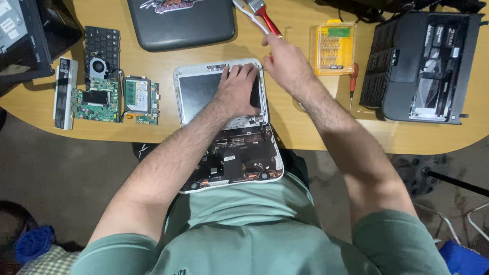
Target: The person uses a screwdriver to remove screws from a circuit board and then from the bezel of a laptop screen. They lift the circuit board and place it on the table, then remove the screen bezel and set it aside.
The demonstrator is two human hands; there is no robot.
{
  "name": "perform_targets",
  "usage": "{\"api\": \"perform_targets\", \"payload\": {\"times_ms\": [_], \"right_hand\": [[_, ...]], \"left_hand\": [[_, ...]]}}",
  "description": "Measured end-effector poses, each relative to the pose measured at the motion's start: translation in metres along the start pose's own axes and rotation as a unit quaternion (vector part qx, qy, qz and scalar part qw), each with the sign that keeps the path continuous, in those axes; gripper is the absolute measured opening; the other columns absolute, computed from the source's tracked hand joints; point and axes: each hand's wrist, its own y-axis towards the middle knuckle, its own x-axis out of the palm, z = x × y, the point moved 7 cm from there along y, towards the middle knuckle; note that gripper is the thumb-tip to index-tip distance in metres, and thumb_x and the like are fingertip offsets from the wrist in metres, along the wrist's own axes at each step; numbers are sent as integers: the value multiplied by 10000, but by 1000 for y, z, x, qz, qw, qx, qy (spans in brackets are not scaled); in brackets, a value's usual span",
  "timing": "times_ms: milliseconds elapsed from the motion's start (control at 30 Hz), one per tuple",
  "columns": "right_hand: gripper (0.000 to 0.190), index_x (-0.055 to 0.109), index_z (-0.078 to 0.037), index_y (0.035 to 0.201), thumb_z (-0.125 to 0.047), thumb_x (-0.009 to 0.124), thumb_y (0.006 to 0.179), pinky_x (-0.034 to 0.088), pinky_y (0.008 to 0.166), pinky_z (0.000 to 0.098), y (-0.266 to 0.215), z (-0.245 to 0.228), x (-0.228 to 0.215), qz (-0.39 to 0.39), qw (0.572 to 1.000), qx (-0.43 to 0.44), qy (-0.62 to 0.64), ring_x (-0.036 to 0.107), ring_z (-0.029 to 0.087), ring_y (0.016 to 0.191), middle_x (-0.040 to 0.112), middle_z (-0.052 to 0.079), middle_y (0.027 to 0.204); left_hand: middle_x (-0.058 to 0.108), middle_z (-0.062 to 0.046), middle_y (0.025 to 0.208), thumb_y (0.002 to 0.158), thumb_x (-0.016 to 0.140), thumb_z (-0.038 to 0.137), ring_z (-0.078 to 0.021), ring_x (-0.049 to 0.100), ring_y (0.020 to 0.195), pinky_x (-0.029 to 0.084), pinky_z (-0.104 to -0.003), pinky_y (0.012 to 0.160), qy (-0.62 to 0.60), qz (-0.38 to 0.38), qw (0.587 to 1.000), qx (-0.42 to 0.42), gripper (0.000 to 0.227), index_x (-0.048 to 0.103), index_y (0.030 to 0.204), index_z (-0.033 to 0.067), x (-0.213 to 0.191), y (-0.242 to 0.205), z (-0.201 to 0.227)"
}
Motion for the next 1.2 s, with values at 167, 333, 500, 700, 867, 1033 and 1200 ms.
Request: {"api": "perform_targets", "payload": {"times_ms": [167,333,500,700,867,1033,1200], "right_hand": [[258,715,-124,1462,-165,763,1213,667,811,486,-26,30,-2,95,991,22,94,846,263,933,884,117,1102],[227,753,-96,1401,-160,829,1198,753,919,410,-68,80,29,215,957,20,195,932,271,1087,916,131,1198],[167,883,-42,1183,48,959,1064,714,916,416,-128,122,58,402,848,12,345,903,346,1039,859,211,1102],[176,875,-31,1123,72,990,1038,702,1048,430,-166,158,91,411,814,29,410,905,270,1119,897,167,1140],[168,877,0,1097,105,985,1025,712,1003,415,-177,173,100,438,791,24,427,912,273,1075,856,173,1114],[176,869,7,1086,116,991,1020,710,1030,432,-181,173,105,434,785,20,441,911,294,1078,840,184,1117],[157,857,25,1115,114,956,1030,704,1042,470,-178,175,107,423,779,20,462,897,307,1115,833,203,1122]], "left_hand": [[496,-150,1839,706,1049,671,-404,451,1660,263,-749,1433,-6,16,1000,9,1421,440,1837,63,5,0,-4],[595,-157,1768,883,907,618,-415,514,1593,288,-670,1421,-49,62,997,15,1107,576,1768,42,17,13,-13],[746,-98,1503,1084,925,266,-333,655,1533,519,-514,1333,-205,152,967,5,491,806,1507,46,10,24,-5],[907,-78,1082,1069,898,118,-194,865,1008,717,-363,912,-429,103,896,45,190,925,1257,121,39,49,38],[925,-129,1098,1074,901,94,-187,899,995,748,-324,908,-544,42,838,30,224,925,1296,74,51,49,57],[909,-221,1287,1130,834,-20,-222,914,1071,773,-288,955,-693,-37,720,-8,295,834,1422,-54,87,53,56],[912,-209,1257,1150,828,37,-247,935,1066,804,-304,963,-716,-51,694,-55,274,835,1401,-72,73,52,64]]}}
